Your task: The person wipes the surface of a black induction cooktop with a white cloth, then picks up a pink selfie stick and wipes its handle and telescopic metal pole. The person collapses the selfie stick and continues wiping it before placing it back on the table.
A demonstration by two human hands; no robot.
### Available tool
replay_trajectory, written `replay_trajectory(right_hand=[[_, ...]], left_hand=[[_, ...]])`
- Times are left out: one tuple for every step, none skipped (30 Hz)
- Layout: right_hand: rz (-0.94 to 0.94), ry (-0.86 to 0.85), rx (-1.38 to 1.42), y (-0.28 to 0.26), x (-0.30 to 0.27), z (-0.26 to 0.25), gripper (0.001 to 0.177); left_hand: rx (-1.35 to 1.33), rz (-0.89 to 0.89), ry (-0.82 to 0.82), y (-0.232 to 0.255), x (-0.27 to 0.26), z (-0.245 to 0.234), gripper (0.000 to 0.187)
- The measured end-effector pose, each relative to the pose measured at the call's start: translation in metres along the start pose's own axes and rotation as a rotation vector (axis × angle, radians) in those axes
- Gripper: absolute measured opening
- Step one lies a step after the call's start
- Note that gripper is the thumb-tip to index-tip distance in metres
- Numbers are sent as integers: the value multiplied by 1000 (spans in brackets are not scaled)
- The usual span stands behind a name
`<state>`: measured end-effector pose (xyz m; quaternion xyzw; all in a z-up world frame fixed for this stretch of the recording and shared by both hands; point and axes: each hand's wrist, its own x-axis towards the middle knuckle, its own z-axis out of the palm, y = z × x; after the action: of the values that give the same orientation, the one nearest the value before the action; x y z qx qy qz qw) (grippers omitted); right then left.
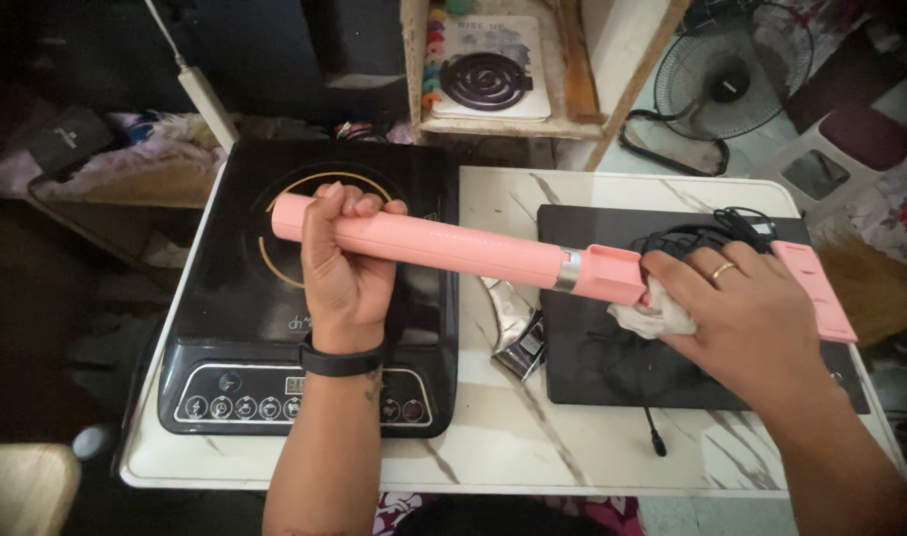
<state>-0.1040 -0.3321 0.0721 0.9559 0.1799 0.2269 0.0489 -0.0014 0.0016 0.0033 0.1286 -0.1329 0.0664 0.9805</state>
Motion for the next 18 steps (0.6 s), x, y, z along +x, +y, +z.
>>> replay_trajectory(right_hand=[[-3,0,-4,1,-1,1,74],[1,-7,-1,3,-3,1,76],[7,-13,1,4,-5,2,78],[14,-18,4,5,-7,3,81],[21,-6,14,6,-7,4,81],[27,6,24,5,-9,5,81],[35,16,30,5,-11,6,81],[25,22,32,5,-13,7,80],[18,32,36,4,-14,8,79],[10,42,40,4,-15,10,77],[7,39,46,2,-17,11,77],[3,35,52,1,-18,12,77],[0,36,57,0,-18,13,77],[-4,49,69,-1,-18,14,78],[-10,59,81,-2,-17,14,78],[-16,69,93,-2,-17,14,79],[4,69,48,-2,-17,13,75],[24,69,2,-1,-16,12,72]], left_hand=[[1,0,-18,0,0,2,13],[51,25,1,2,-1,5,13],[102,47,16,5,-2,8,14],[153,70,32,8,-3,11,18],[174,96,27,10,-4,13,21],[195,122,23,11,-6,15,24],[212,146,18,10,-7,15,28],[182,153,-3,8,-7,16,25],[156,159,-28,7,-6,17,23],[130,165,-53,5,-6,17,22],[107,173,-61,4,-7,17,22],[84,181,-68,4,-8,16,23],[60,190,-80,3,-8,17,23],[135,216,-19,3,-6,18,24],[210,242,46,1,-5,18,26],[285,269,111,-1,-4,18,27],[359,300,112,-4,-3,19,24],[432,332,113,-7,-2,20,21]])
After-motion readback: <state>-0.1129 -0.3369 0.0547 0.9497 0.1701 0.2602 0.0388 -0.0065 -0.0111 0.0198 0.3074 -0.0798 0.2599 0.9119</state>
